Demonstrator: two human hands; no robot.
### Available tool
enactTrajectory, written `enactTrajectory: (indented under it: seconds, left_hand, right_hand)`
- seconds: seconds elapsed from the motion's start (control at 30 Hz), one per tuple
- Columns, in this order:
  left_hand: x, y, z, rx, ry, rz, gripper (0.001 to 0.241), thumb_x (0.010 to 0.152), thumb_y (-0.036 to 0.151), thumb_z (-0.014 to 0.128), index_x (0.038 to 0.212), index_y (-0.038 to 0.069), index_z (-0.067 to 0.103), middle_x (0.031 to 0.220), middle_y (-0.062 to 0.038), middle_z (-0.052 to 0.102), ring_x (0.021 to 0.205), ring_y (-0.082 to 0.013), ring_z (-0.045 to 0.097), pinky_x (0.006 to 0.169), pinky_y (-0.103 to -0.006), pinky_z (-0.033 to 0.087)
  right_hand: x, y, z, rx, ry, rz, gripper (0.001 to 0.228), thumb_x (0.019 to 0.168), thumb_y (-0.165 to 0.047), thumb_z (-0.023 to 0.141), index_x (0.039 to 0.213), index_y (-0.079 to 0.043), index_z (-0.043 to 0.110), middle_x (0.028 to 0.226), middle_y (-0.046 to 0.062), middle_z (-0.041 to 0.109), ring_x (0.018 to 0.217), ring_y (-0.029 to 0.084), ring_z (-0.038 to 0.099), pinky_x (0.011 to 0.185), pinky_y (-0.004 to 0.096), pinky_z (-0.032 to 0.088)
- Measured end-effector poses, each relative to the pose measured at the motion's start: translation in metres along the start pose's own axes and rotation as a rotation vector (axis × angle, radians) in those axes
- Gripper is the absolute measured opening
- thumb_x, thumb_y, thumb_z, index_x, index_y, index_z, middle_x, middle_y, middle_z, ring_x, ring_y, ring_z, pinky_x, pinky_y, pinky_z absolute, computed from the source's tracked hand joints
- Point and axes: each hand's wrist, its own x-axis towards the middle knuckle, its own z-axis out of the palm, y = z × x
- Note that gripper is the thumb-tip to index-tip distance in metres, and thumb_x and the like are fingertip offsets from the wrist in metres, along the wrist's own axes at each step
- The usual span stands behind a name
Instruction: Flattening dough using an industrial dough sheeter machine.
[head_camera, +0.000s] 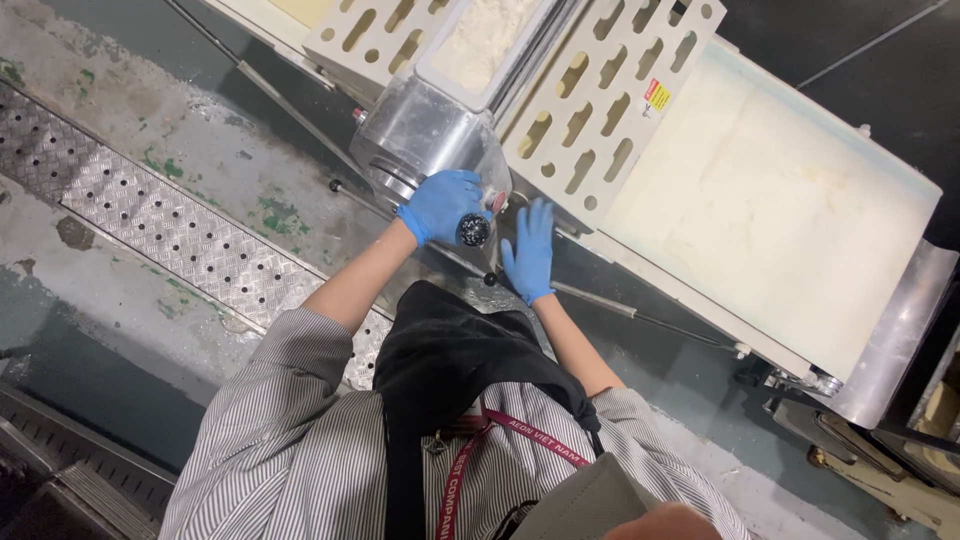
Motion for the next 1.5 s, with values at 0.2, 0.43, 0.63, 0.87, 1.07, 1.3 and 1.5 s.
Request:
enactTrajectory:
  seconds: [0.2,0.43,0.63,0.87,1.07,1.3,1.5]
  left_hand:
    - [-0.002,-0.002,0.004,0.02,-0.033,0.007,0.013,0.071,0.032,0.075,0.073,0.019,0.075,0.085,-0.005,0.073,0.103,-0.0303,0.069,0.089,-0.0404,0.055]
    - [-0.008,-0.008,0.015,0.025,-0.005,0.045,0.019,0.064,0.032,0.076,0.08,0.02,0.077,0.091,-0.006,0.074,0.106,-0.0306,0.069,0.093,-0.0404,0.054]
    - [-0.008,-0.008,0.013,-0.006,0.006,0.023,0.013,0.067,0.03,0.076,0.071,0.018,0.072,0.084,-0.006,0.071,0.101,-0.03,0.068,0.089,-0.0406,0.055]
    - [-0.004,-0.005,0.01,-0.058,0.013,-0.002,0.018,0.069,0.031,0.074,0.066,0.015,0.068,0.075,-0.006,0.066,0.085,-0.0278,0.064,0.074,-0.0407,0.052]
    - [-0.005,-0.008,0.018,-0.065,-0.006,-0.003,0.025,0.076,0.033,0.072,0.062,0.013,0.067,0.073,-0.007,0.066,0.083,-0.0291,0.064,0.074,-0.0414,0.052]
    - [-0.004,-0.017,0.023,-0.082,0.019,-0.008,0.029,0.08,0.034,0.073,0.064,0.011,0.066,0.074,-0.009,0.065,0.083,-0.0292,0.062,0.077,-0.0413,0.053]
    - [-0.002,-0.012,0.008,-0.149,0.019,0.076,0.02,0.058,0.029,0.072,0.059,0.011,0.065,0.071,-0.009,0.065,0.082,-0.0305,0.063,0.073,-0.0415,0.053]
  right_hand:
    - [-0.044,0.008,0.064,0.339,-0.594,0.051,0.039,0.103,-0.036,0.054,0.125,-0.009,0.071,0.122,0.021,0.072,0.115,0.039,0.067,0.102,0.044,0.052]
    - [-0.046,0.009,0.068,0.323,-0.67,-0.025,0.039,0.1,-0.03,0.052,0.129,-0.008,0.063,0.107,0.026,0.071,0.099,0.045,0.066,0.087,0.053,0.052]
    - [-0.047,0.007,0.073,0.223,-0.686,-0.07,0.04,0.096,-0.026,0.055,0.131,-0.008,0.059,0.105,0.026,0.07,0.097,0.045,0.067,0.085,0.056,0.051]
    - [-0.057,0.016,0.111,0.067,-0.754,-0.001,0.044,0.09,-0.024,0.06,0.131,-0.007,0.056,0.107,0.028,0.07,0.097,0.046,0.068,0.085,0.056,0.052]
    - [-0.08,0.064,0.21,0.041,-0.65,-0.129,0.045,0.085,-0.02,0.062,0.125,-0.002,0.053,0.12,0.03,0.065,0.102,0.047,0.068,0.085,0.053,0.055]
    - [0.027,-0.035,0.011,-0.181,-1.107,-0.106,0.033,0.093,-0.035,0.061,0.112,-0.009,0.069,0.112,0.024,0.069,0.108,0.042,0.067,0.094,0.052,0.053]
    - [0.061,-0.085,-0.071,-0.082,-0.309,-0.485,0.017,0.077,-0.019,0.065,0.084,-0.004,0.07,0.077,0.019,0.068,0.068,0.038,0.068,0.058,0.051,0.052]
